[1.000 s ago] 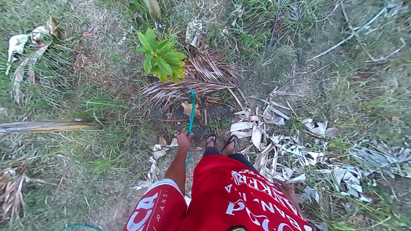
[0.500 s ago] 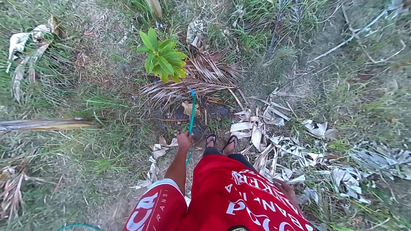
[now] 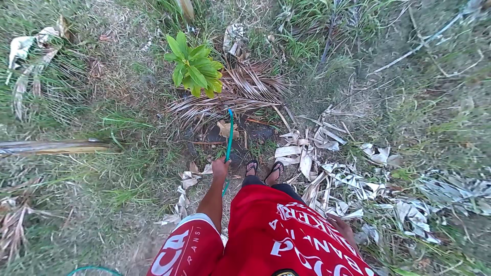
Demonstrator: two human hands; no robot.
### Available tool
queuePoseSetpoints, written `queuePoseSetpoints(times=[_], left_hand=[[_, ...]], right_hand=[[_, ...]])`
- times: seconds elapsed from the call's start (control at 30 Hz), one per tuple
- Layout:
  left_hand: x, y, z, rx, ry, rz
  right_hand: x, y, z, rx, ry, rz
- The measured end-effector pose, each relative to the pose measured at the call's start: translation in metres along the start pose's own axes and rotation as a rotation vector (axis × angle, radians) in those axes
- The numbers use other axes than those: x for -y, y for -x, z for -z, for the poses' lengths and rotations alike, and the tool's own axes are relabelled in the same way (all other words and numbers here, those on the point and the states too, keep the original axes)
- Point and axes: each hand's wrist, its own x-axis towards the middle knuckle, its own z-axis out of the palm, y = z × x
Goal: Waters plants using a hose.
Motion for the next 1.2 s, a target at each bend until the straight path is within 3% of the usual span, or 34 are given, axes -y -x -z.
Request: queuePoseSetpoints(times=[1.2], left_hand=[[0.0011,0.0019,0.0009,0.001,0.017,0.018]], right_hand=[[0.0002,0.0038,-0.0037,-0.010,0.019,0.019]])
